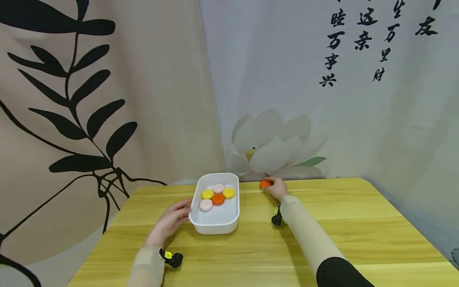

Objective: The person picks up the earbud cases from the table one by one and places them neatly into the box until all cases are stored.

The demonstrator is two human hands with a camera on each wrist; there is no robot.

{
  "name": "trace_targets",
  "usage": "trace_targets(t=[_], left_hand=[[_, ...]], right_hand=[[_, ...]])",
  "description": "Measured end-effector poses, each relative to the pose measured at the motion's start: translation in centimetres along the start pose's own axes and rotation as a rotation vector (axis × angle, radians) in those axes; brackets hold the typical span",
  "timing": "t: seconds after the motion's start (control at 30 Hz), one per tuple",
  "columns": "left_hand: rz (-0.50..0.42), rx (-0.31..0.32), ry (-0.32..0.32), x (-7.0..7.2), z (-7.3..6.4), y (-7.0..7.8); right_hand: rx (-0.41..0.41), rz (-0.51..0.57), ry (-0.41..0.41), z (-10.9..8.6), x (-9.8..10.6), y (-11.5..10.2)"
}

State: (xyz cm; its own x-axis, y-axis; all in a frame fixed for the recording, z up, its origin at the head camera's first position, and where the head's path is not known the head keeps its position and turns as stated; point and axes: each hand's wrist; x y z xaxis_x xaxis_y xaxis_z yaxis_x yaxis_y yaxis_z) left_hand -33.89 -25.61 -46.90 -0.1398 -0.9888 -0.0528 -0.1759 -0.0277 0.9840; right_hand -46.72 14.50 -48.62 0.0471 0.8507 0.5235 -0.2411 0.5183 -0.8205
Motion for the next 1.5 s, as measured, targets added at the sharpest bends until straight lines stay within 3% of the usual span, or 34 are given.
trace_targets(t=[0.37,0.6,0.93,1.5], left_hand=[[0.000,0.004,-0.008,0.6,-0.1,0.1],[-0.005,0.002,-0.015,0.8,0.0,0.3],[-0.023,0.001,-0.016,0.6,-0.1,0.5],[-0.027,0.009,-0.020,0.2,-0.2,0.1]], right_hand=[[-0.011,0.062,-0.017,-0.7,0.5,-0.6],[0.019,0.229,-0.079,-0.7,1.2,-1.8],[0.062,0.169,-0.116,-1.5,2.4,-3.7],[0.086,0.148,-0.132,-3.5,4.6,-4.4]])
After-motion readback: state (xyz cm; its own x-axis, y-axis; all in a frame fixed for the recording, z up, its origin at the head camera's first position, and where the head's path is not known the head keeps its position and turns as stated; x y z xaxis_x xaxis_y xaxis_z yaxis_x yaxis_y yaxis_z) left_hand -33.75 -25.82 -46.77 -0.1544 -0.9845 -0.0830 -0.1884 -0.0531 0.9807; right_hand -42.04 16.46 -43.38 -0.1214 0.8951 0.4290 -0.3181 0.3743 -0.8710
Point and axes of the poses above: each hand's wrist, its own z-axis towards the middle knuckle, its own x-axis out of the back of the hand, y = z × x, and after that the axes turned 5 degrees about x, right-handed
